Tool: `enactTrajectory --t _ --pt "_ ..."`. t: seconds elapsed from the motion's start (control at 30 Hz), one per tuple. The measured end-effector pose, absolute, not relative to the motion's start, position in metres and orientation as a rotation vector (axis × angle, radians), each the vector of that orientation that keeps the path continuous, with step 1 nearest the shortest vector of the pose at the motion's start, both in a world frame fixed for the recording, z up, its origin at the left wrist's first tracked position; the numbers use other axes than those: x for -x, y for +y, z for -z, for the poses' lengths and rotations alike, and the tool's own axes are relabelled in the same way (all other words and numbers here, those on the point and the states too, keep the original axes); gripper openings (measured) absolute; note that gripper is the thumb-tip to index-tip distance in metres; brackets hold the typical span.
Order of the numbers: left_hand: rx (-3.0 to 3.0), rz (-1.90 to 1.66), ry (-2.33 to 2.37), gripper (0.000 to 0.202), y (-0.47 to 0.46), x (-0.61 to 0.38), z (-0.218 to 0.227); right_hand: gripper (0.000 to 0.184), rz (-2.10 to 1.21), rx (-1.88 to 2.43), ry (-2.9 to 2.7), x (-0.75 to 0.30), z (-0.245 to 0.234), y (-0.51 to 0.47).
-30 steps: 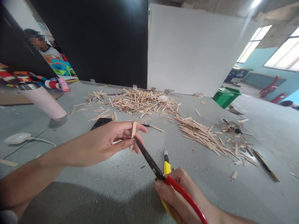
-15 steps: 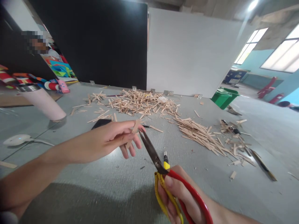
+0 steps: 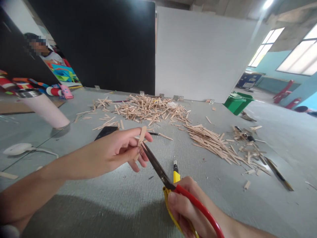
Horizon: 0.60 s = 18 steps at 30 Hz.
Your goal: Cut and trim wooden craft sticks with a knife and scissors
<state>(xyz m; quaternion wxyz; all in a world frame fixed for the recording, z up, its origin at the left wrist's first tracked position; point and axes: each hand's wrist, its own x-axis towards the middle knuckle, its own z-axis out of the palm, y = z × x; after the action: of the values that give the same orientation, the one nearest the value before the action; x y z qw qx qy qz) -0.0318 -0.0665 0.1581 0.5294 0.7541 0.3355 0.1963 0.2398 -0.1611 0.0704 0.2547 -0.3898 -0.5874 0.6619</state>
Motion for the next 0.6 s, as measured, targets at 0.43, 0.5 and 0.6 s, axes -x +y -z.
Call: enactTrajectory --t 0.43,0.5,0.6 --pt "-1.817 -0.424 0.823 0.021 -0.066 0.031 -0.157 0.066 -1.761 1.27 -1.673 -0.232 -0.087 -0.158" --pt "-1.821 -0.411 0.83 0.02 -0.065 0.03 -0.158 0.067 -1.761 1.251 -1.653 -0.231 -0.084 -0.158" --pt "-1.823 -0.394 0.831 0.018 -0.063 0.03 -0.157 0.073 -1.781 1.206 -1.602 -0.23 -0.077 -0.159"
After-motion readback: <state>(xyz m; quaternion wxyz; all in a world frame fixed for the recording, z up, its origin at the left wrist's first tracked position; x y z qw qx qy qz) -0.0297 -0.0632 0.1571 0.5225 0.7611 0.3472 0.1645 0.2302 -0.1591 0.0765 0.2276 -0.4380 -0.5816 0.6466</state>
